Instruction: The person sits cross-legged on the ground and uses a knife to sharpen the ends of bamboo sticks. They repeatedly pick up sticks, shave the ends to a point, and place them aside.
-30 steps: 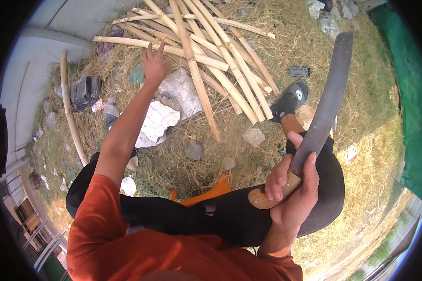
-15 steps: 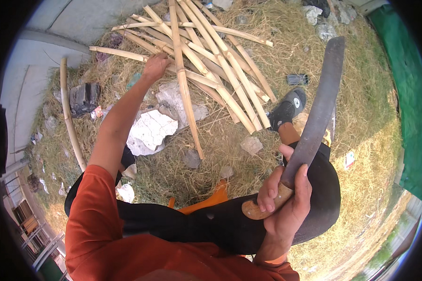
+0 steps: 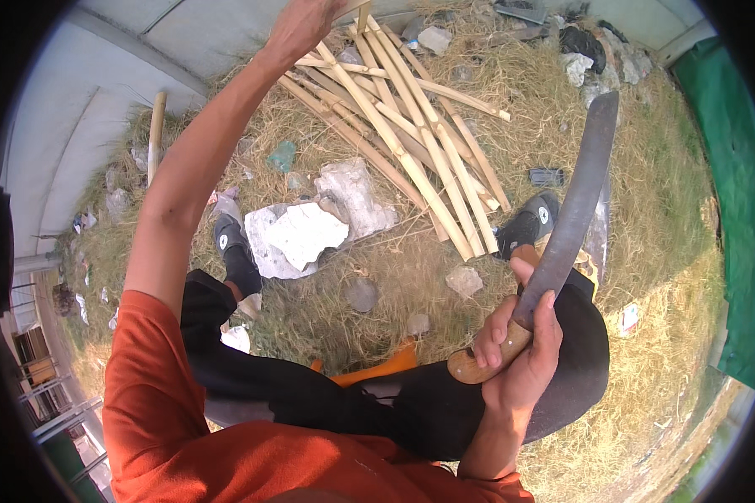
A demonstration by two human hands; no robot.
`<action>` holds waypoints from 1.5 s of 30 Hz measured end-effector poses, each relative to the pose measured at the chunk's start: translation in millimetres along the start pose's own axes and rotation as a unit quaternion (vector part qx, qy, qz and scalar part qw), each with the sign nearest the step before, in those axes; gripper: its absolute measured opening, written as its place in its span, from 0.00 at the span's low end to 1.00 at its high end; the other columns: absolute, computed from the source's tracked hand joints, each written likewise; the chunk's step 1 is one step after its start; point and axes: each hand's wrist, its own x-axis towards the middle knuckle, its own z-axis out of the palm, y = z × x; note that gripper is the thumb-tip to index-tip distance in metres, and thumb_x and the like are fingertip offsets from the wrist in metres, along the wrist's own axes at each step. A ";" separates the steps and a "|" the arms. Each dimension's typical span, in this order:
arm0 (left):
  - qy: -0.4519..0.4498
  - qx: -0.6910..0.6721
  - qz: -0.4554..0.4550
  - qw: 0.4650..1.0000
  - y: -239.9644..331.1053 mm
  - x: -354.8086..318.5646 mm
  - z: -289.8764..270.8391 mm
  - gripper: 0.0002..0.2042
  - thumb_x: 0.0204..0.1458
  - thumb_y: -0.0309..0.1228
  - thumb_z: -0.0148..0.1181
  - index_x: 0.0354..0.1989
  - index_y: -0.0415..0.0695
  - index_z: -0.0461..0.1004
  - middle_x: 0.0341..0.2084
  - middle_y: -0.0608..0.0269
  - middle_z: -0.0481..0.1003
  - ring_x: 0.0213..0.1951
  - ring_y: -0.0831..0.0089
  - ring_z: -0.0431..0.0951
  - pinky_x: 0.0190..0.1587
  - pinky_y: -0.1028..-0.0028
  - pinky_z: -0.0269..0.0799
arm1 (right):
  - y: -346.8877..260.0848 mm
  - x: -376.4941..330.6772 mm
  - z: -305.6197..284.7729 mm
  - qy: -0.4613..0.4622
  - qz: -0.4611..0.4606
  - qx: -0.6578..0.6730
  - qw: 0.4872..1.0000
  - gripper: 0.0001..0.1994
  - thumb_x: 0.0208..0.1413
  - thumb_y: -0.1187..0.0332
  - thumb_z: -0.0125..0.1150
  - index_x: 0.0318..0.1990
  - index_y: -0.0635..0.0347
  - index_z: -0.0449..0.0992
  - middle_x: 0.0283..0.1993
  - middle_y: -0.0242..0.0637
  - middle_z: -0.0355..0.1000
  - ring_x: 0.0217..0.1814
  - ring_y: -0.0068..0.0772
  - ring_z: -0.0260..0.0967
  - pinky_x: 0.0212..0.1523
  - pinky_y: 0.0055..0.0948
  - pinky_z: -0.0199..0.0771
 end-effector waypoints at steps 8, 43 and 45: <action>0.223 -0.207 -0.023 0.952 32.0 50.0 -128.1 0.15 0.60 0.36 0.45 0.50 0.41 0.70 0.25 0.44 0.74 0.32 0.54 0.78 0.34 0.59 0.74 | -6.8 -11.1 -6.8 -0.021 0.000 -0.032 0.999 0.26 0.68 0.52 0.40 0.58 0.70 0.64 0.18 0.31 0.59 0.11 0.17 0.51 0.12 0.19 0.53; 0.054 -0.727 -0.218 0.649 120.8 -38.6 -110.9 0.18 0.63 0.42 0.50 0.56 0.45 0.68 0.45 0.53 0.76 0.50 0.61 0.76 0.50 0.60 0.68 | 44.2 -27.6 5.0 -0.177 -0.091 -0.295 0.935 0.24 0.47 0.61 0.73 0.48 0.64 0.73 0.31 0.28 0.69 0.31 0.16 0.66 0.31 0.20 0.68; 0.040 -0.539 -0.285 0.792 69.5 -72.6 -63.0 0.23 0.60 0.44 0.54 0.56 0.41 0.69 0.48 0.48 0.75 0.51 0.59 0.75 0.51 0.61 0.68 | 35.7 -22.6 -0.9 -0.130 -0.061 -0.349 0.926 0.24 0.47 0.60 0.73 0.48 0.65 0.74 0.32 0.30 0.70 0.30 0.18 0.66 0.30 0.21 0.69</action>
